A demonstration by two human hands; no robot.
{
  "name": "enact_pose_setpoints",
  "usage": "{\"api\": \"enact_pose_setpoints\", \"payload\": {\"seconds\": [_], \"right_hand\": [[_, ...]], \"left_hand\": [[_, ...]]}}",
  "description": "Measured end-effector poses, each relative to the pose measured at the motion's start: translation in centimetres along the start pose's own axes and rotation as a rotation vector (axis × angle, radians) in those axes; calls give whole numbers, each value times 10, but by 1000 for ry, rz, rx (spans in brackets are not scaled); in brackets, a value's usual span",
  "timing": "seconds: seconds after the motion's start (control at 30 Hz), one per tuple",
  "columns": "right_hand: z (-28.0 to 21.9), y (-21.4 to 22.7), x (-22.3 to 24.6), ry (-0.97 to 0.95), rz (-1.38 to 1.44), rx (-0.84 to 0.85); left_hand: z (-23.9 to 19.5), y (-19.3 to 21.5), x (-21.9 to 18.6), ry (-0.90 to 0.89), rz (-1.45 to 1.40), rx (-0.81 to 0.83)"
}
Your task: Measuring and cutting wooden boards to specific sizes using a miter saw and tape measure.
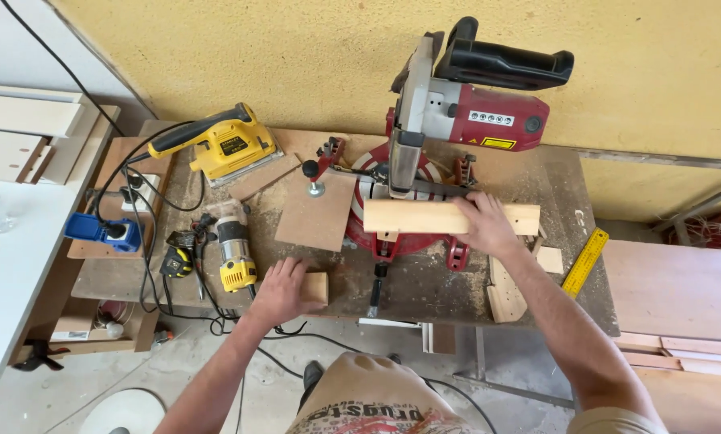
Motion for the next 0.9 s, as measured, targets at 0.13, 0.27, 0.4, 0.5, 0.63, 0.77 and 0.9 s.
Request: {"api": "enact_pose_setpoints", "payload": {"seconds": [0.13,0.27,0.4,0.5,0.63,0.77,0.9], "right_hand": [[-27,-8,10,234,-52,-350],[-38,-3,28,217,-77,-440],[-50,15,34,213,-41,-448],[-65,19,38,224,-54,-469],[-79,39,58,217,-179,-500],[-88,50,63,213,-163,-511],[-87,45,62,195,-161,-467]], "left_hand": [[17,78,-34,-13,-499,-165],[55,83,-54,-203,-665,-204],[70,62,-64,-288,-806,-300],[63,49,-70,-243,-864,-403],[58,17,-68,-283,-583,-790],[35,80,-84,-99,-702,-270],[51,39,-76,-432,-605,-631]]}}
Point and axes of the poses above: each hand's wrist, its own z-axis towards the middle knuckle, its own y-axis out of the back of the hand, x = y × z, the point moved 2 cm from there along z, towards the middle knuckle, and after that the axes turned 1 degree about -x, right-handed, at the moved point
